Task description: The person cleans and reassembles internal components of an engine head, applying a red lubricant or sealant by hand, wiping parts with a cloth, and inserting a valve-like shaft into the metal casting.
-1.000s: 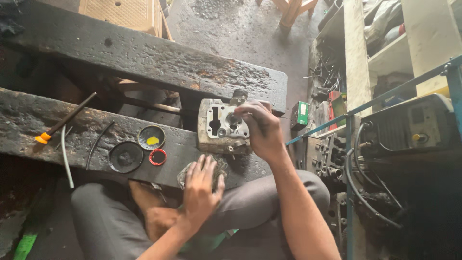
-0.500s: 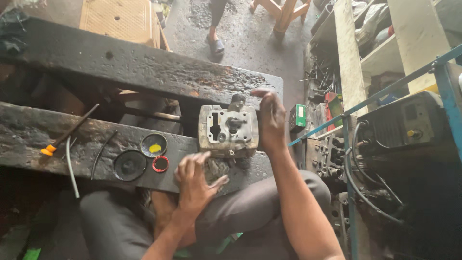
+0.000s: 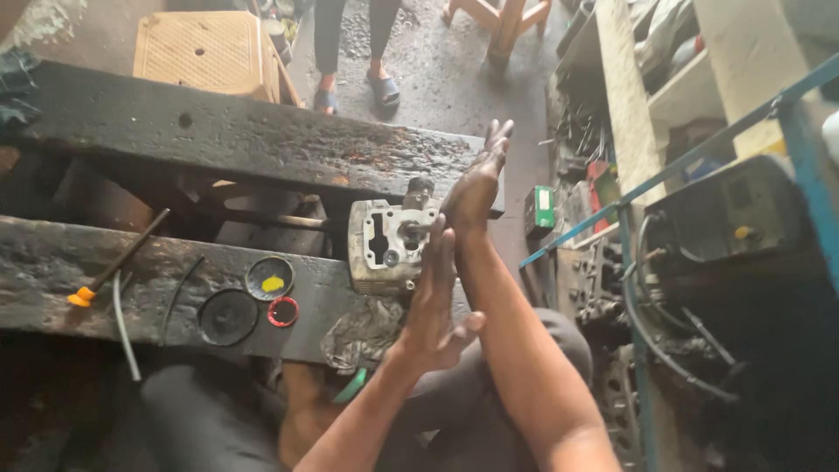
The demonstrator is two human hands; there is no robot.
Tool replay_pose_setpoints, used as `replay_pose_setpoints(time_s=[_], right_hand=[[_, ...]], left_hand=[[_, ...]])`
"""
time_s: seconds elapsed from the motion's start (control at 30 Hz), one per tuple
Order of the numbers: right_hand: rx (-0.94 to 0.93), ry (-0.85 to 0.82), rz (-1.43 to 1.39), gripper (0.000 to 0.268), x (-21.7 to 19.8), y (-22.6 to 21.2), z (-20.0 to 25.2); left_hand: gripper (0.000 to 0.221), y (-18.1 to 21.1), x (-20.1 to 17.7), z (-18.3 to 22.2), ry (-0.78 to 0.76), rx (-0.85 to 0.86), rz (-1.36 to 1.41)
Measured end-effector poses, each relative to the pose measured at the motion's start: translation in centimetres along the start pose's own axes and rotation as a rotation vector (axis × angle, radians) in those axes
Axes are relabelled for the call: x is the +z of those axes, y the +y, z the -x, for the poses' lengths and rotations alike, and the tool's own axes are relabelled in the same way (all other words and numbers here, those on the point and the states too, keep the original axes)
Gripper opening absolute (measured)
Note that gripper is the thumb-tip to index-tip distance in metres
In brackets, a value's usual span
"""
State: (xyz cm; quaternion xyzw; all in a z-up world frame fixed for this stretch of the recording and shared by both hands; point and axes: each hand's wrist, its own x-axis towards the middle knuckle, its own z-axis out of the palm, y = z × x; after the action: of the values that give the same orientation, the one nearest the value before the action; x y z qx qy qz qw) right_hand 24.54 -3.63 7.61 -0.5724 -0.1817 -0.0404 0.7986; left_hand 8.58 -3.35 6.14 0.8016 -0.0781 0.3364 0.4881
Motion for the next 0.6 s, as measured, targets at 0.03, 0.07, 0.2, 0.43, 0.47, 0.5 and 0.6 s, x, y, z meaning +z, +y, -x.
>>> replay_pose_setpoints(time_s=[0.03, 0.07, 0.2, 0.43, 0.47, 0.5, 0.6], right_hand=[[-0.059, -0.029, 0.018, 0.067, -0.1, 0.0, 0.9], [-0.174, -0.105, 0.109, 0.068, -0.2, -0.3, 2.3], [0.192, -0.069, -0.131, 0.067, 0.6, -1.6, 7.5], [0.039, 0.033, -0.180, 0.065, 0.6, -0.4, 0.5], [-0.064, -0.114, 0.078, 0.071, 0.2, -0.6, 3.1], [-0.171, -0.264, 0.340, 0.079, -0.3, -1.1, 6.9], [0.320, -0.226, 0.189, 0.071, 1.2, -2.2, 12.3]], left_hand=[[0.085, 0.1, 0.4, 0.1, 0.031, 0.082, -0.076], [0.084, -1.5, -0.1, -1.9, -0.003, -0.016, 0.278], [0.083, -6.8, -2.6, -9.5, -0.100, -0.280, 0.867], [0.080, -0.1, 0.7, 0.7, 0.073, 0.055, -0.013], [0.082, -0.1, 0.3, 0.2, 0.041, -0.027, 0.118], [0.083, -1.0, -0.2, -1.3, 0.014, -0.105, 0.253], [0.090, -4.7, -2.4, -7.0, -0.075, -0.330, 0.651]])
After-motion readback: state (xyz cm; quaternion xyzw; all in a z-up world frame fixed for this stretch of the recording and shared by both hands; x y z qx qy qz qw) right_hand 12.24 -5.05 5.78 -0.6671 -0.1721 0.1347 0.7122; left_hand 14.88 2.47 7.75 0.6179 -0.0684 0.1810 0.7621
